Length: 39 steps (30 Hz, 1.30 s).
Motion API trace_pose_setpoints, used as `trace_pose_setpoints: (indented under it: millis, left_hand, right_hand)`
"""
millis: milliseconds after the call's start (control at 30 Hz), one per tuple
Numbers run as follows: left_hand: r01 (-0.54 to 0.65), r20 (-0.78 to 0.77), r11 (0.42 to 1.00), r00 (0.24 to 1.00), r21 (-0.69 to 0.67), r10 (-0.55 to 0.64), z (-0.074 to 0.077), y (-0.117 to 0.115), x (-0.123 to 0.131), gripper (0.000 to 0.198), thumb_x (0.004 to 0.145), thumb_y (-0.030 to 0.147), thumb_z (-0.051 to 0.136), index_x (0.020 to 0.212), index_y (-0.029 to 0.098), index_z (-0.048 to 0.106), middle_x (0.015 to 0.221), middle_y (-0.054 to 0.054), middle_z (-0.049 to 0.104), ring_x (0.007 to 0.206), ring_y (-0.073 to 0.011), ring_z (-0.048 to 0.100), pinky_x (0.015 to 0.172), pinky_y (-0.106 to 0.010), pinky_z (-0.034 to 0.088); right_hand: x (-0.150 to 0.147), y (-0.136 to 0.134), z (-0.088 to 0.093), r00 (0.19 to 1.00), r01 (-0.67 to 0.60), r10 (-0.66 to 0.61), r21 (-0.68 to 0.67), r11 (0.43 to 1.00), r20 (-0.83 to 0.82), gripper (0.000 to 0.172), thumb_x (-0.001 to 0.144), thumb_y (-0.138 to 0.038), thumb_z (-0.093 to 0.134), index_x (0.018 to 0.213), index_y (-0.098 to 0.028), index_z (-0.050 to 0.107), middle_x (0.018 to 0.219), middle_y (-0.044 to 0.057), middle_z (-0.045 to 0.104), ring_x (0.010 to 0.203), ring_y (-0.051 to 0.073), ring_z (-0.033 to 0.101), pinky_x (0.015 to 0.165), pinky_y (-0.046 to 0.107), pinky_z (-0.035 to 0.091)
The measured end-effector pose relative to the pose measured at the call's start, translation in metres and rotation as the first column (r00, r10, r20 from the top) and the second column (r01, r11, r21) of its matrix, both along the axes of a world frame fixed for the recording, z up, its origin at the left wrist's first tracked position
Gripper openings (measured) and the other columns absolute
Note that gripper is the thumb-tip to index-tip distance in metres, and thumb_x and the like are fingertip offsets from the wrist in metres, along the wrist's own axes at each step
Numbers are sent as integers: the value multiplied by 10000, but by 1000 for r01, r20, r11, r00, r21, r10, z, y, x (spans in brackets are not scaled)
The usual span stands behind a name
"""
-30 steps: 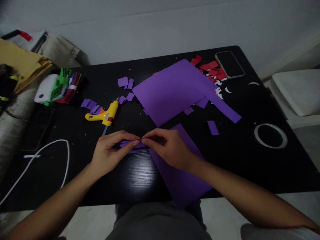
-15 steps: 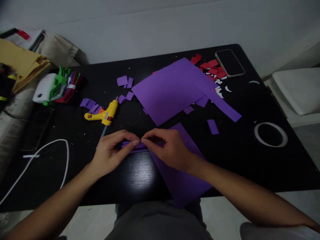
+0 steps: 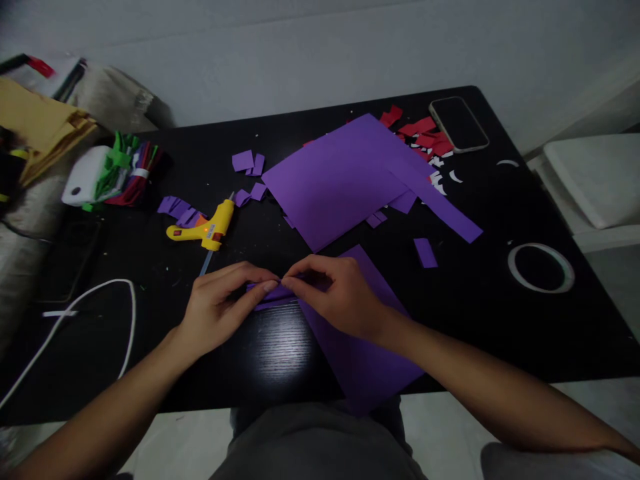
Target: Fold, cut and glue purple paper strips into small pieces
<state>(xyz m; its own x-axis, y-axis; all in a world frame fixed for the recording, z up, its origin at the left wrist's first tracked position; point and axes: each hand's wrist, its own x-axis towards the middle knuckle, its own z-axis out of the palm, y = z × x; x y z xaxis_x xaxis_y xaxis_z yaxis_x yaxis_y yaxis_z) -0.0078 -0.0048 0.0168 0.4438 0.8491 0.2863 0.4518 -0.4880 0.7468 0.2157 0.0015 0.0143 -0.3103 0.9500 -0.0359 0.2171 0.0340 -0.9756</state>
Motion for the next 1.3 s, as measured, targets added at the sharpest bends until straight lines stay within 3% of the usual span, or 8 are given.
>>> trace_pose_setpoints:
  millis: [500,733,1000,1300]
  left_hand:
    - [36,-43,996,999,76,-33,2,5,-7,94,996,147,656,1075,167,701,951,-56,758,844,-141,720,783,-250,578]
    - [4,-53,998,999,68,-1,1,5,-7,49,992,159,649,1013,169,691,889,-47,734,783,-143,691,717,-258,549]
    - [38,-64,997,997,61,-34,5,8,-7,75,1003,132,620,1017,159,688,889,-43,721,795,-133,680,753,-242,544]
    - [-9,-53,999,999,48,12,2,8,-9,64,1004,179,622,983,171,682,854,-39,711,762,-141,665,708,-261,536]
  right_hand:
    - [6,4,-1,1000,18,-19,52,998,2,67,914,-311,773,922,-246,790,869,-4,802,805,174,749,749,282,595]
    - [8,5,-1,999,42,-42,21,999,-2,85,905,-323,775,901,-239,788,845,2,790,780,176,732,709,284,581]
    - [8,9,0,999,36,-37,-34,999,-39,99,886,-324,786,875,-226,792,809,1,774,755,166,712,692,277,556]
    - [11,11,-1,998,55,-56,-16,998,-36,124,886,-352,788,878,-229,795,792,6,765,723,164,694,669,281,553]
